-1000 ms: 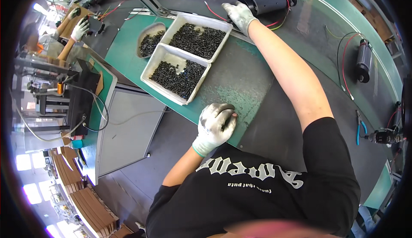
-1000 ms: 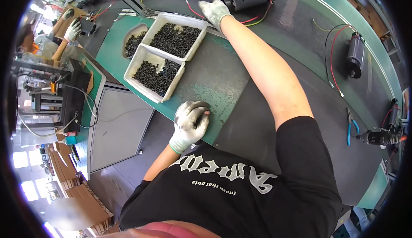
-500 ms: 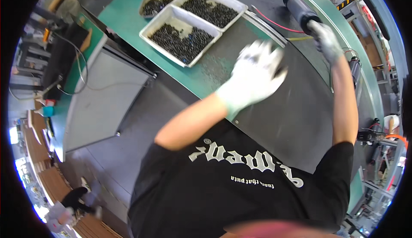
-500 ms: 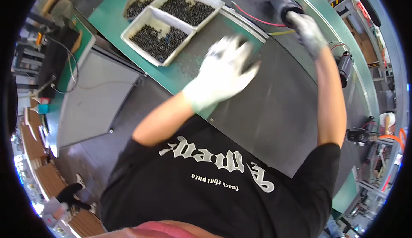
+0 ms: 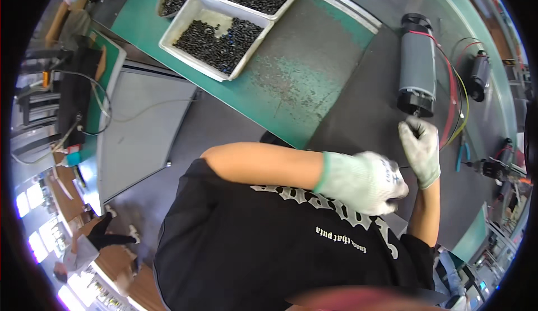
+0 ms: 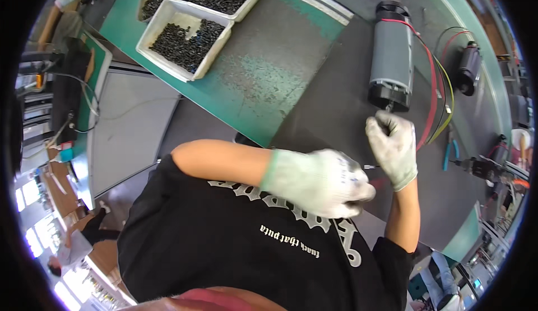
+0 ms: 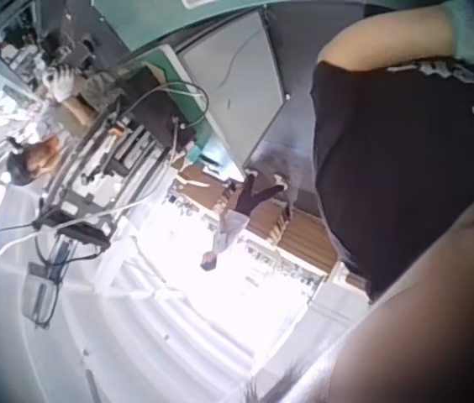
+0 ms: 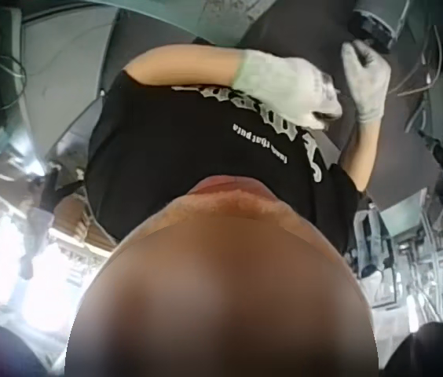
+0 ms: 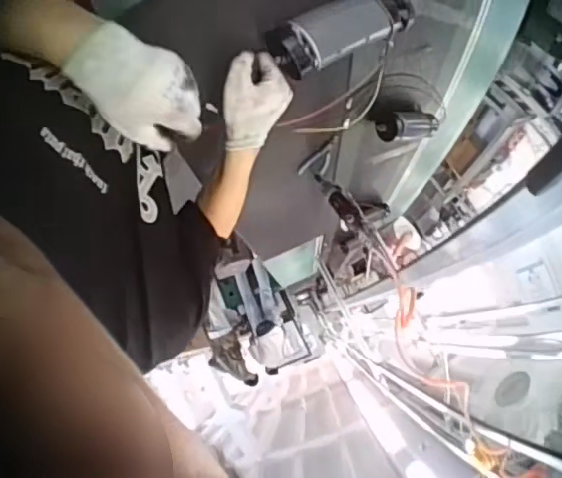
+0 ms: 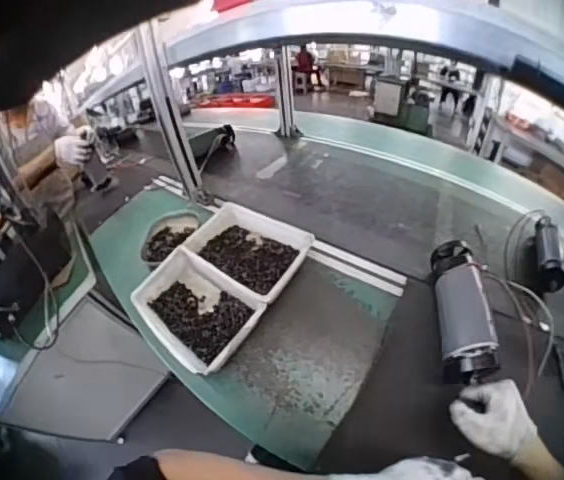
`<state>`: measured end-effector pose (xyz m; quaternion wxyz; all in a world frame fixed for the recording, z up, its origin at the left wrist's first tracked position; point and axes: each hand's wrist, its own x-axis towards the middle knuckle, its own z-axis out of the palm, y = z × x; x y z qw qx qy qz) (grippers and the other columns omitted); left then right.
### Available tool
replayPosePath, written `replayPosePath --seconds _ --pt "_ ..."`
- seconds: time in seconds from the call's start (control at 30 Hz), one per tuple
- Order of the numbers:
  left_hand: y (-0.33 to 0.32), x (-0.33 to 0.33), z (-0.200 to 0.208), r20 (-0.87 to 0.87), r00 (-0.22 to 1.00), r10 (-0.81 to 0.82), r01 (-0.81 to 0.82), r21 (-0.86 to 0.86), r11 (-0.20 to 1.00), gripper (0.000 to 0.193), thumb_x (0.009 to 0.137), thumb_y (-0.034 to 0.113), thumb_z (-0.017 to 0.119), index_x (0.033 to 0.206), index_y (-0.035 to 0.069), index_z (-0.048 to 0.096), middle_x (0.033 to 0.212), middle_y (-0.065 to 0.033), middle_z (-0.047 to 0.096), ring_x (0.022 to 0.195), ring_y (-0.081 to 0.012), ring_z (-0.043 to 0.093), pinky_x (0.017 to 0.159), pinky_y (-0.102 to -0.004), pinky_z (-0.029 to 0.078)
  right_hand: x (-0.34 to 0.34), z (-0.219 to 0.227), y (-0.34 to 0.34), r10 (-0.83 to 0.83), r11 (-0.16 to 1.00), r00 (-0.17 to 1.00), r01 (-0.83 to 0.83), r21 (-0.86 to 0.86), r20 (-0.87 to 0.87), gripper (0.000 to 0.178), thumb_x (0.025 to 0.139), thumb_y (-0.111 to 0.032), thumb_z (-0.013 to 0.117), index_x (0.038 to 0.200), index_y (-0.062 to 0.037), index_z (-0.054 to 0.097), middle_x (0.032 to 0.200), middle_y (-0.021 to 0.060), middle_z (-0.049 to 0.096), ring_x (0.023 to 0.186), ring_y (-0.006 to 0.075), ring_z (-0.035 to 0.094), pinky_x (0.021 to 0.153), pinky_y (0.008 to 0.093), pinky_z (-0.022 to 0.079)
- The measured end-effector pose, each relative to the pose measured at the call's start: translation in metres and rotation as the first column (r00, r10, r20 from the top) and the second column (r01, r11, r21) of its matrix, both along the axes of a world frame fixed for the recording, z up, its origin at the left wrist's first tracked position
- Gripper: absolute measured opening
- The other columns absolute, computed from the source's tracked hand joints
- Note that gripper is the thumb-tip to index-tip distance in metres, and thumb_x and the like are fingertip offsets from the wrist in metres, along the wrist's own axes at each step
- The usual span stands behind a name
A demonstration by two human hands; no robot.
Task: Assembling components onto electric motors using an electric screwdriver and pliers.
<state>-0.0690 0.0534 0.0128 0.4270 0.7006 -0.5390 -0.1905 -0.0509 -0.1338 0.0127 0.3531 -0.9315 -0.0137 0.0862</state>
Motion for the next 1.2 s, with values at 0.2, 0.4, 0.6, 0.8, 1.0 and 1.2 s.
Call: replayPosePath --seconds 0.2,0.4,0.6,0.8,1.0,1.2 --pt "0.115 0.089 0.039 0.434 0.766 0.474 -0.605 0.237 0.76 0.023 0.083 0.024 0.058 0.089 0.004 0.066 0.079 -0.0163 0.065 0.072 -0.0327 0.065 0.066 -0.0419 0.054 -0.017 -0.039 0.026 -0.144 0.96 0.987 0.157 0.23 -0.07 0.028 0.089 -0.014 0.056 0.067 -0.0008 0.045 0.059 -0.0035 0.035 0.058 0.0065 0.031 0.051 0.0279 0.029" --pt "0.226 0.237 -0.023 0.758 0.296 0.581 -0.952 0.186 0.242 0.035 0.083 0.028 0.064 0.106 0.002 0.066 0.102 -0.0218 0.067 0.099 -0.0377 0.063 0.088 -0.0433 0.049 -0.023 0.01 -0.028 0.066 0.846 0.981 0.043 0.532 -0.185 0.038 0.09 -0.023 0.053 0.116 0.0047 0.057 0.097 0.0084 0.063 0.087 0.0154 0.058 0.076 0.0284 0.046" --pt "0.205 0.273 -0.032 0.752 0.404 0.521 -0.91 0.273 0.312 0.029 0.083 0.024 0.065 0.105 0.005 0.066 0.104 -0.0219 0.067 0.102 -0.0381 0.062 0.09 -0.0435 0.049 -0.075 0.003 -0.154 -0.832 0.552 0.258 0.31 0.774 0.49 0.037 0.091 -0.022 0.059 0.114 0.0068 0.058 0.1 0.0158 0.064 0.09 0.0232 0.063 0.082 0.036 0.052" --pt "0.217 0.282 -0.034 0.782 0.472 0.407 -0.842 0.262 0.471 0.027 0.082 0.015 0.064 0.103 0.0 0.064 0.104 -0.023 0.065 0.106 -0.0383 0.058 0.092 -0.0422 0.045 -0.092 -0.014 -0.274 -0.557 0.518 -0.085 0.742 0.426 0.826 0.05 0.079 -0.008 0.076 0.121 0.0044 0.052 0.116 0.0161 0.06 0.108 0.0247 0.058 0.096 0.0385 0.048" --pt "0.212 0.281 -0.031 0.713 0.539 0.448 -0.826 0.341 0.45 0.027 0.08 0.022 0.056 0.097 0.004 0.068 0.104 -0.0197 0.066 0.108 -0.0365 0.057 0.097 -0.0402 0.043 -0.071 -0.008 -0.319 -0.681 0.472 0.681 0.127 0.873 0.269 0.056 0.084 -0.018 0.066 0.132 -0.0001 0.046 0.137 0.0146 0.049 0.124 0.0284 0.049 0.108 0.0408 0.037" --pt "0.21 0.277 -0.03 0.727 0.503 0.467 -0.858 0.356 0.371 0.029 0.08 0.019 0.055 0.1 0.003 0.068 0.101 -0.0231 0.067 0.103 -0.0356 0.062 0.093 -0.0396 0.046 -0.032 0.008 -0.264 -0.405 0.754 0.87 0.144 0.641 0.281 0.07 0.078 -0.023 0.068 0.139 -0.0011 0.041 0.14 0.0208 0.045 0.118 0.024 0.053 0.103 0.0367 0.039"
